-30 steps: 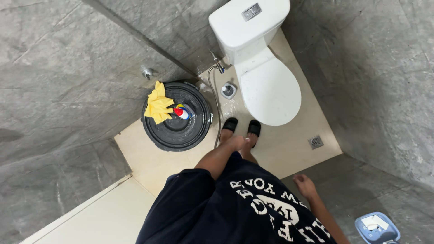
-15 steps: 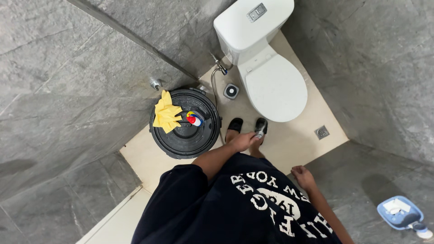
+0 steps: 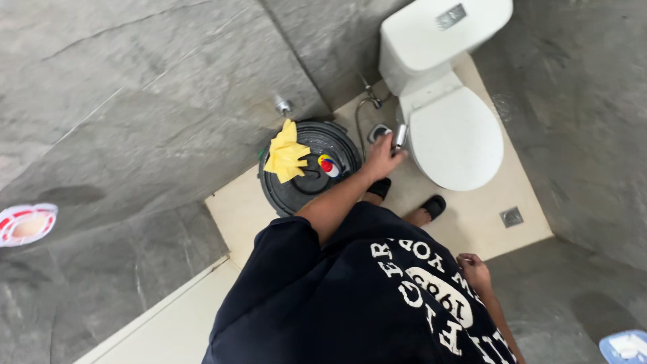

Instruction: The person scrubs the toilet bowl with a toilet brush and rinses it with a handheld bidet sprayer. They also spray cleaning solution into the bowl and rinse the floor around the toilet base.

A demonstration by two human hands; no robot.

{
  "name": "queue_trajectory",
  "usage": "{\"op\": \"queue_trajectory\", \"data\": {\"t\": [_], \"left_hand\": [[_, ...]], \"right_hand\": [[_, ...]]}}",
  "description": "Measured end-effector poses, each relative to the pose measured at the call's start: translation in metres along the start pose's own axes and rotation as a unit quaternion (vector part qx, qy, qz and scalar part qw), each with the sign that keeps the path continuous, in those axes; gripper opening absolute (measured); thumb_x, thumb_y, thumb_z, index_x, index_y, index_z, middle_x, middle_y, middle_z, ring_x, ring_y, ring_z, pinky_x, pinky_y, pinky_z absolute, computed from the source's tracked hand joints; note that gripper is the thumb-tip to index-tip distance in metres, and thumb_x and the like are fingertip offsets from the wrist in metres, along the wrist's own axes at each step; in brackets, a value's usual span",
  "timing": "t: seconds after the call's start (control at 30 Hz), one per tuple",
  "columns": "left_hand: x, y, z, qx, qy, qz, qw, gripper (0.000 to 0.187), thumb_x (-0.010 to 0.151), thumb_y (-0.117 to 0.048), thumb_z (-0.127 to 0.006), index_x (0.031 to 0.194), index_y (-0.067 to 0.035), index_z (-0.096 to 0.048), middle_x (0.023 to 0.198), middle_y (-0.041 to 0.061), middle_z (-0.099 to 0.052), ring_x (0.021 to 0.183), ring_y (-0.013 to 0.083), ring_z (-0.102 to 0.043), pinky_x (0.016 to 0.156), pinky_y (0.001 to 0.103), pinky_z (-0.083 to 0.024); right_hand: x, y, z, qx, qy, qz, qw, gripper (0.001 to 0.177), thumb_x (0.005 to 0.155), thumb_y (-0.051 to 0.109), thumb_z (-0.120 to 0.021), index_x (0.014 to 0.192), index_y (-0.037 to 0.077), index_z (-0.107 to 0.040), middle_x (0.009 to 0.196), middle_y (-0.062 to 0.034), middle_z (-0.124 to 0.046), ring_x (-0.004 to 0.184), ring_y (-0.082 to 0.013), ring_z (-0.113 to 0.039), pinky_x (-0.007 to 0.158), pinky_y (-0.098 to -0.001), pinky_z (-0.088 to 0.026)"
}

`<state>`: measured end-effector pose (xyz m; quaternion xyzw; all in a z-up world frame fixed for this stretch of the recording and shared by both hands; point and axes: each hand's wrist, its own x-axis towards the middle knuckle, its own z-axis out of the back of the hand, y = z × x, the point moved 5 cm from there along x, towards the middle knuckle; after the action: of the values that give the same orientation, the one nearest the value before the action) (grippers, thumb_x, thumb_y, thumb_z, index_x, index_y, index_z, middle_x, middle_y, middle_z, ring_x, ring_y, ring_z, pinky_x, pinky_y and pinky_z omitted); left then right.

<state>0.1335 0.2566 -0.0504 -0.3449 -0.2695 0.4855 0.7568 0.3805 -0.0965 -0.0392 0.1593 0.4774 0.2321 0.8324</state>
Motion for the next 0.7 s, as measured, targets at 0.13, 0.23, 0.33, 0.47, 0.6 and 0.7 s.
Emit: {"op": "queue_trajectory", "data": {"t": [0.13,0.23,0.33,0.47,0.6,0.7], "left_hand": [[0.034,0.04,0.078,-0.262,-0.011,0.07,0.962,0.037,0.089,-0.011,-0.073,0.124,-0.003,-0.064,0.116,0.011,-0.075,0.11,0.0241,-0.071,0.097,0.034,-0.054],[0.022,0.06,0.156,-0.233,-0.171,0.079,0.954,0.031,0.093,-0.004,-0.074,0.123,-0.006,-0.068,0.115,0.006,-0.074,0.106,0.0158,-0.068,0.097,0.03,-0.053],[0.007,0.09,0.223,-0.258,-0.328,0.103,0.903,0.03,0.094,-0.001,-0.071,0.124,-0.004,-0.067,0.122,0.003,-0.072,0.109,0.0118,-0.066,0.1,0.029,-0.052],[-0.021,0.128,0.277,-0.27,-0.327,0.124,0.897,0.037,0.092,0.001,-0.072,0.127,-0.001,-0.061,0.124,0.001,-0.07,0.102,0.0112,-0.066,0.094,0.026,-0.054],[-0.042,0.127,0.287,-0.187,-0.285,0.139,0.93,0.039,0.092,-0.004,-0.076,0.128,-0.003,-0.062,0.115,0.004,-0.073,0.1,0.011,-0.068,0.091,0.027,-0.054],[-0.048,0.122,0.285,-0.055,-0.227,0.278,0.932,0.035,0.096,-0.017,-0.079,0.126,-0.006,-0.067,0.097,0.017,-0.074,0.084,0.0211,-0.062,0.082,0.034,-0.054]], "right_hand": [[-0.002,0.016,0.001,-0.043,0.011,0.035,0.998,0.038,0.094,0.032,-0.071,0.124,0.009,-0.073,0.102,-0.0138,-0.078,0.089,-0.021,-0.073,0.08,-0.0342,-0.055],[-0.001,0.026,0.005,-0.034,0.024,0.054,0.998,0.037,0.095,0.033,-0.07,0.123,0.009,-0.073,0.103,-0.0125,-0.078,0.089,-0.0195,-0.072,0.079,-0.0332,-0.055],[-0.008,0.03,0.005,-0.016,0.021,0.049,0.998,0.037,0.096,0.032,-0.071,0.124,0.008,-0.072,0.103,-0.0134,-0.077,0.089,-0.0205,-0.072,0.078,-0.0335,-0.055],[-0.012,0.037,0.008,-0.019,0.031,0.033,0.999,0.038,0.097,0.032,-0.07,0.125,0.007,-0.072,0.103,-0.0153,-0.078,0.088,-0.0221,-0.072,0.077,-0.0352,-0.055],[-0.005,0.044,0.011,-0.108,0.024,0.035,0.993,0.04,0.095,0.034,-0.07,0.127,0.011,-0.072,0.105,-0.0135,-0.078,0.089,-0.0228,-0.073,0.078,-0.0367,-0.056],[-0.003,0.046,0.012,-0.091,0.034,0.035,0.995,0.04,0.094,0.032,-0.07,0.126,0.008,-0.071,0.103,-0.0145,-0.078,0.087,-0.0243,-0.075,0.078,-0.0379,-0.056]]}}
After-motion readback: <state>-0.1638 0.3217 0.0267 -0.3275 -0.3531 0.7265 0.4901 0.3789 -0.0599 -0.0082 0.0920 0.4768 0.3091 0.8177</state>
